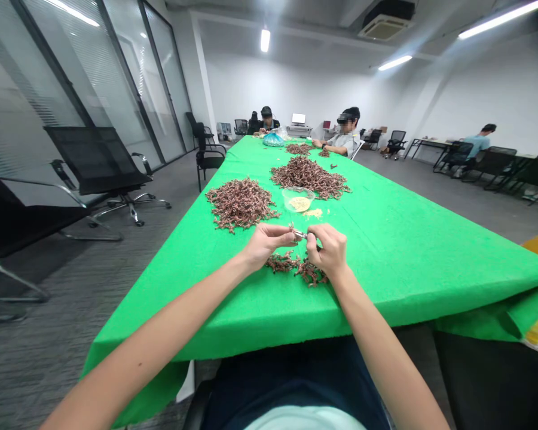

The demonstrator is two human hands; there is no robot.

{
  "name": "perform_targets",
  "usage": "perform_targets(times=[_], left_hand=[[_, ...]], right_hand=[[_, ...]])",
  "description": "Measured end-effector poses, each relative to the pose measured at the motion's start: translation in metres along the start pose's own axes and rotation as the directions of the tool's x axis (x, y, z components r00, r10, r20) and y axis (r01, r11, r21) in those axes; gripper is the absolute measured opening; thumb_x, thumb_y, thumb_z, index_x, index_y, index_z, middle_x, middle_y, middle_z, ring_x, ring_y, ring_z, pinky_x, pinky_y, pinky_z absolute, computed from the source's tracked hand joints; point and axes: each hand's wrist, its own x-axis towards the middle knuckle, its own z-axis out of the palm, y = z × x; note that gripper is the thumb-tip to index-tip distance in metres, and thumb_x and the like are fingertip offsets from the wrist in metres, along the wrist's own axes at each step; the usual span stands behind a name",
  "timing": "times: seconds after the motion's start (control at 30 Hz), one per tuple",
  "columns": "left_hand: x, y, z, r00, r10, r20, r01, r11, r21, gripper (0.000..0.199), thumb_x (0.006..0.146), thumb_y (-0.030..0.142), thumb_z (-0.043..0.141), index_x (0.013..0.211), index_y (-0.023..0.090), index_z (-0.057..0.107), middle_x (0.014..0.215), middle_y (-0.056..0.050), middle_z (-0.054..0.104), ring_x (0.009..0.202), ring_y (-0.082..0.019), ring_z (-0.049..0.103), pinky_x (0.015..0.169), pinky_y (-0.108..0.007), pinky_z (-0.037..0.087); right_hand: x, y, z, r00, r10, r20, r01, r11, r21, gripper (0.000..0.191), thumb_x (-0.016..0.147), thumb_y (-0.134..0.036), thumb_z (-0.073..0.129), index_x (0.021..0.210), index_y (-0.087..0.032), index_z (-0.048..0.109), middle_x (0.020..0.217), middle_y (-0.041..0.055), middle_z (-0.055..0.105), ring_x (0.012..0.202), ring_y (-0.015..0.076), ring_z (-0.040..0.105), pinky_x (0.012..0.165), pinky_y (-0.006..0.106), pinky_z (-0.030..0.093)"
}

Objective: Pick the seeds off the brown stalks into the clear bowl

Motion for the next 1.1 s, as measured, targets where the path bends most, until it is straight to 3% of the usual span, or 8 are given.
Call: perform_targets(times=[0.43,0.7,0.9,1.1], left_hand=[[-0.001,-0.001,0.000,1.000,0.005,0.021,-0.004,1.000,-0.022,0.025,0.069,0.032,0.084,0.089,0.017,0.079,0.094,-0.010,0.077,0.085,-0.020,0.071,0.082,-0.036,0.058],[-0.001,0.000,0.000,1.000,0.020,-0.005,-0.020,1.000,-0.005,0.027,0.066,0.034,0.085,0.086,0.017,0.079,0.093,-0.010,0.077,0.086,-0.023,0.071,0.084,-0.040,0.058],[-0.001,0.007,0.003,0.975,0.214,-0.059,-0.204,0.969,0.139,0.022,0.063,0.028,0.087,0.081,0.017,0.080,0.089,-0.009,0.077,0.089,-0.023,0.070,0.090,-0.039,0.056],[-0.003,0.010,0.006,0.937,0.327,-0.127,-0.289,0.925,0.248,0.023,0.063,0.029,0.087,0.081,0.016,0.079,0.089,-0.009,0.077,0.088,-0.023,0.070,0.085,-0.039,0.058]], right_hand=[[0.000,0.000,0.001,1.000,-0.026,0.007,0.026,0.995,-0.091,0.020,0.092,-0.023,0.047,0.082,-0.019,0.063,0.073,0.0052,0.065,0.068,0.0170,0.056,0.069,0.031,0.041],[0.002,-0.004,-0.001,1.000,-0.027,0.006,0.028,0.994,-0.110,0.025,0.092,-0.024,0.044,0.076,-0.020,0.062,0.067,0.0040,0.062,0.062,0.0158,0.054,0.065,0.030,0.039],[0.000,-0.007,0.006,0.998,0.061,-0.010,-0.061,0.998,0.006,0.026,0.092,-0.023,0.043,0.076,-0.019,0.063,0.067,0.0040,0.063,0.063,0.0147,0.056,0.064,0.028,0.040],[0.000,-0.012,0.014,0.983,0.182,0.015,-0.182,0.970,0.162,0.035,0.094,-0.026,0.042,0.063,-0.019,0.056,0.052,-0.0022,0.048,0.047,0.0103,0.042,0.054,0.026,0.033]])
